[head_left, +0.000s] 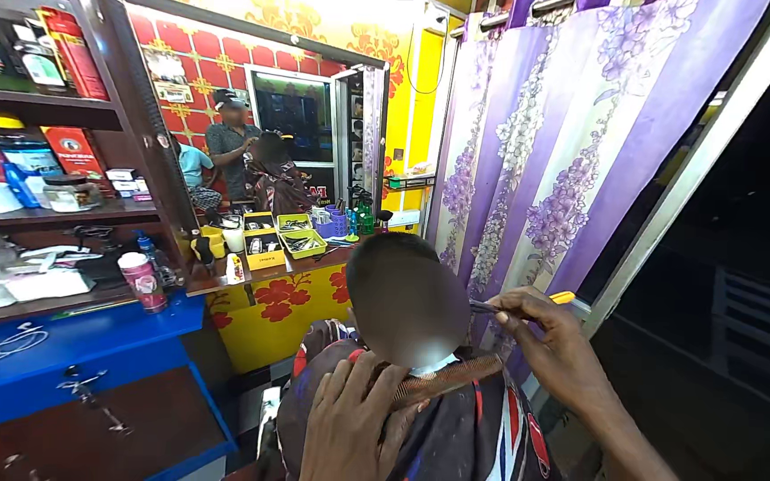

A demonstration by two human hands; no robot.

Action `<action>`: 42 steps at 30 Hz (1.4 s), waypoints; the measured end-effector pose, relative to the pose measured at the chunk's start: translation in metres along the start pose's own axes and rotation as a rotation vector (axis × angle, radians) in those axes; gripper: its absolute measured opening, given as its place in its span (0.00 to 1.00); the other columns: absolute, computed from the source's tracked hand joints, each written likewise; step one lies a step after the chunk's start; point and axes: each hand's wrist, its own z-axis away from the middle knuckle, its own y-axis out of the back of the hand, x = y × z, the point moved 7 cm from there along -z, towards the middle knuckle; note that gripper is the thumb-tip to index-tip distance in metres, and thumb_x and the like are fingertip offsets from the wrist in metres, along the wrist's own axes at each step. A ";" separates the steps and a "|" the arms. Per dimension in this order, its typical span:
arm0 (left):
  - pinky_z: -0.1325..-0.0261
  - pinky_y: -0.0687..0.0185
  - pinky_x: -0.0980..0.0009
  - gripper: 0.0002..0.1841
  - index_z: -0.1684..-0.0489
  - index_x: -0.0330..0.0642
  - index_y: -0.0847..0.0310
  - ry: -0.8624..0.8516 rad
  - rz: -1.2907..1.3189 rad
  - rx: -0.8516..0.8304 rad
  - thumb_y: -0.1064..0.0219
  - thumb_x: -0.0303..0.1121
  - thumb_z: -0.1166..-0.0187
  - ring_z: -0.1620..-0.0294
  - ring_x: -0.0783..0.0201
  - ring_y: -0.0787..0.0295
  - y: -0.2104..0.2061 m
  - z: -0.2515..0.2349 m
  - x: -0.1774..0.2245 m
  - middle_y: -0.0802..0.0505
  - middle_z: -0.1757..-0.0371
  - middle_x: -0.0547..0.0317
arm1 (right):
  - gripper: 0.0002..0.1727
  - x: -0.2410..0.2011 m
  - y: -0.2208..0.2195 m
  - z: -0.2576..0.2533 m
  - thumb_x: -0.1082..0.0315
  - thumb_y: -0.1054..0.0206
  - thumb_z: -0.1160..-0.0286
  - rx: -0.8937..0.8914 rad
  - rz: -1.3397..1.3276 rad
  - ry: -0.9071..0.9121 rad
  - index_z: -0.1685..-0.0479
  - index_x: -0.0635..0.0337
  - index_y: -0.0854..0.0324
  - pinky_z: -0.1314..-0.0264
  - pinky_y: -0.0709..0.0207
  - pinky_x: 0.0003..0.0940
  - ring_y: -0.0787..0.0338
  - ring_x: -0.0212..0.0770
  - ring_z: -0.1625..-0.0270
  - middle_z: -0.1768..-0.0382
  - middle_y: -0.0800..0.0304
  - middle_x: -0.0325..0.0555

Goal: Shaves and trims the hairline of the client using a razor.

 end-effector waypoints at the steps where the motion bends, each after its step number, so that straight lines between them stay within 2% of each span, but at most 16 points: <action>1: 0.51 0.20 0.59 0.24 0.41 0.58 0.10 -0.003 -0.001 0.006 0.43 0.62 0.16 0.49 0.57 0.12 0.002 0.003 0.002 0.07 0.44 0.57 | 0.11 -0.005 -0.005 -0.006 0.62 0.36 0.21 -0.049 0.013 0.024 0.51 0.42 0.08 0.48 0.12 0.30 0.10 0.28 0.51 0.52 0.09 0.27; 5: 0.53 0.27 0.58 0.37 0.35 0.56 0.10 0.012 0.005 -0.014 0.40 0.75 0.28 0.53 0.56 0.17 0.006 0.015 0.006 0.08 0.48 0.55 | 0.12 -0.035 -0.023 -0.022 0.61 0.33 0.23 -0.155 0.111 0.174 0.47 0.40 0.07 0.45 0.14 0.30 0.11 0.26 0.48 0.52 0.10 0.25; 7: 0.52 0.28 0.58 0.36 0.35 0.57 0.10 0.034 -0.003 -0.018 0.38 0.74 0.28 0.53 0.56 0.17 0.007 0.019 0.008 0.07 0.47 0.56 | 0.11 -0.048 -0.030 -0.027 0.62 0.32 0.24 -0.186 0.161 0.237 0.48 0.42 0.08 0.43 0.14 0.31 0.11 0.27 0.47 0.53 0.09 0.26; 10: 0.51 0.26 0.57 0.31 0.35 0.57 0.10 0.045 -0.034 -0.007 0.33 0.67 0.29 0.51 0.54 0.15 0.006 0.022 0.011 0.07 0.44 0.55 | 0.11 -0.067 -0.038 -0.032 0.59 0.34 0.23 -0.233 0.270 0.363 0.50 0.41 0.08 0.44 0.19 0.34 0.12 0.28 0.46 0.52 0.09 0.25; 13: 0.53 0.29 0.61 0.33 0.37 0.57 0.09 0.049 -0.068 0.039 0.39 0.71 0.25 0.54 0.58 0.17 0.005 0.023 0.012 0.06 0.45 0.58 | 0.12 -0.082 -0.045 -0.033 0.59 0.36 0.21 -0.264 0.396 0.475 0.51 0.41 0.07 0.49 0.22 0.37 0.12 0.31 0.49 0.54 0.09 0.27; 16: 0.55 0.30 0.62 0.32 0.39 0.57 0.08 0.058 -0.089 0.065 0.42 0.70 0.21 0.57 0.59 0.17 0.004 0.024 0.013 0.06 0.47 0.59 | 0.12 -0.091 -0.052 -0.034 0.60 0.38 0.22 -0.343 0.496 0.545 0.52 0.42 0.07 0.51 0.23 0.39 0.11 0.34 0.50 0.55 0.09 0.29; 22: 0.53 0.30 0.63 0.29 0.38 0.58 0.09 0.082 -0.109 0.091 0.46 0.66 0.16 0.54 0.59 0.17 0.004 0.024 0.014 0.06 0.45 0.60 | 0.12 -0.101 -0.051 -0.027 0.59 0.40 0.23 -0.481 0.535 0.577 0.56 0.40 0.09 0.54 0.26 0.34 0.14 0.29 0.55 0.61 0.11 0.25; 25: 0.53 0.31 0.63 0.29 0.37 0.57 0.09 0.084 -0.105 0.091 0.47 0.65 0.15 0.55 0.59 0.17 0.004 0.024 0.014 0.06 0.45 0.60 | 0.11 -0.113 -0.062 -0.035 0.60 0.38 0.23 -0.468 0.607 0.608 0.55 0.41 0.09 0.57 0.27 0.37 0.14 0.34 0.55 0.60 0.11 0.27; 29: 0.54 0.32 0.64 0.29 0.37 0.58 0.09 0.083 -0.109 0.102 0.47 0.65 0.15 0.56 0.60 0.18 0.003 0.025 0.014 0.06 0.45 0.61 | 0.10 -0.124 -0.088 -0.042 0.65 0.37 0.24 -0.514 0.729 0.664 0.55 0.45 0.09 0.56 0.29 0.41 0.15 0.40 0.55 0.60 0.12 0.34; 35: 0.54 0.33 0.64 0.29 0.37 0.57 0.09 0.083 -0.104 0.103 0.47 0.64 0.15 0.57 0.60 0.19 0.002 0.024 0.011 0.06 0.45 0.61 | 0.07 -0.128 -0.090 -0.042 0.60 0.35 0.26 -0.676 0.769 0.689 0.61 0.46 0.12 0.57 0.31 0.38 0.17 0.37 0.60 0.66 0.16 0.33; 40: 0.54 0.32 0.63 0.29 0.36 0.56 0.09 0.076 -0.101 0.097 0.48 0.64 0.15 0.57 0.59 0.18 0.001 0.025 0.009 0.06 0.44 0.61 | 0.07 -0.123 -0.090 -0.052 0.62 0.34 0.25 -0.631 0.794 0.656 0.57 0.47 0.11 0.58 0.32 0.40 0.16 0.40 0.58 0.64 0.15 0.34; 42: 0.54 0.32 0.63 0.29 0.36 0.56 0.09 0.076 -0.106 0.093 0.48 0.64 0.14 0.57 0.59 0.18 0.000 0.024 0.008 0.05 0.44 0.61 | 0.07 -0.118 -0.089 -0.051 0.60 0.36 0.25 -0.652 0.780 0.638 0.58 0.46 0.12 0.58 0.31 0.39 0.16 0.38 0.59 0.66 0.16 0.33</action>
